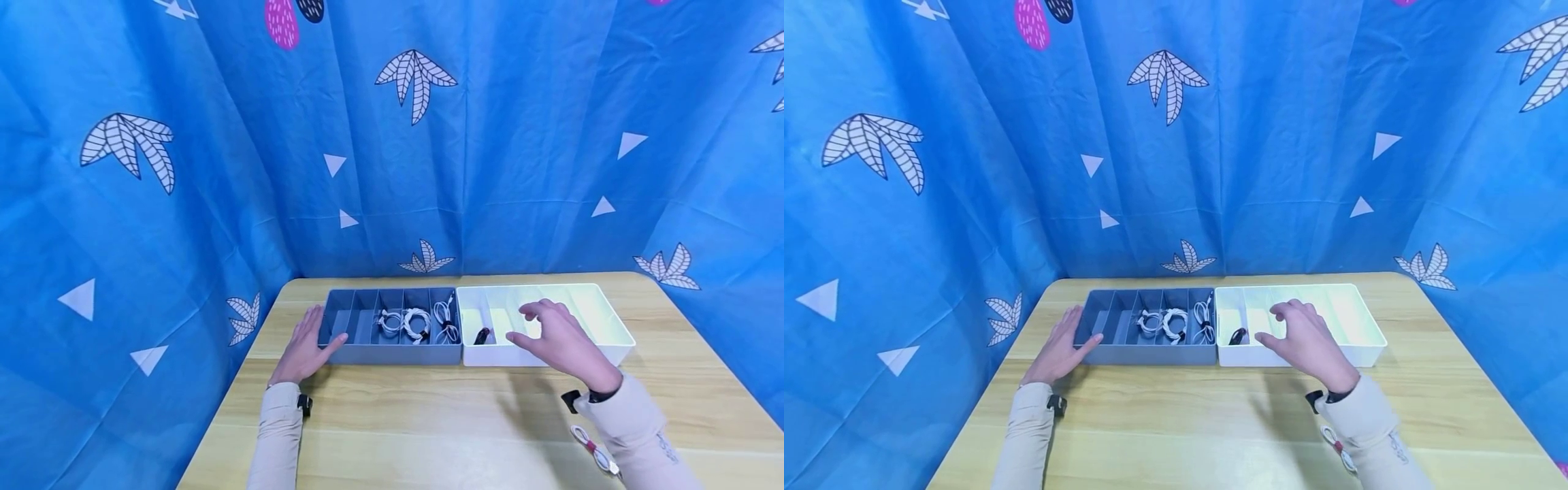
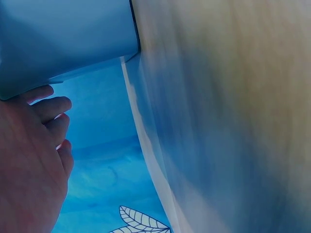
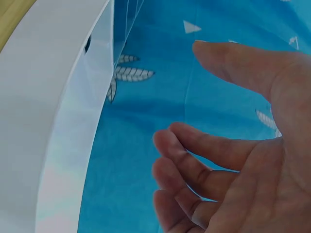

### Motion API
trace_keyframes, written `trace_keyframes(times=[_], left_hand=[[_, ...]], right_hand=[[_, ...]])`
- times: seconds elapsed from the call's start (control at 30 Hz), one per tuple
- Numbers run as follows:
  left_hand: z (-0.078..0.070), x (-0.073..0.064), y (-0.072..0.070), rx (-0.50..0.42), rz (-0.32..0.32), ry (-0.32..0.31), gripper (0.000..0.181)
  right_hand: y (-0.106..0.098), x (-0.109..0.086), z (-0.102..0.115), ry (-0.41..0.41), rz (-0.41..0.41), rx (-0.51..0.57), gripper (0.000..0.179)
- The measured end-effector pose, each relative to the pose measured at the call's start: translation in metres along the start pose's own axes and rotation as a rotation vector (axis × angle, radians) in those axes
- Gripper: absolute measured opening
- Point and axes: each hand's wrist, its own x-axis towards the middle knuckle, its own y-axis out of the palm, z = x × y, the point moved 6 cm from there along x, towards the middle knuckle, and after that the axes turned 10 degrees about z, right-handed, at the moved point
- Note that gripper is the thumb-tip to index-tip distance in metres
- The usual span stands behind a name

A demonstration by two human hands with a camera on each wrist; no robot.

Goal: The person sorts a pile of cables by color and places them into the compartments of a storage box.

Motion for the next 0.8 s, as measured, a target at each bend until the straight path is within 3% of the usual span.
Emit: trace_keyframes(times=[0.8], left_hand=[[0.000,0.002,0.002,0.000,0.014,-0.021,0.107]], right_hand=[[-0.004,-0.071,-0.073,0.091,-0.034,-0.021,0.054]])
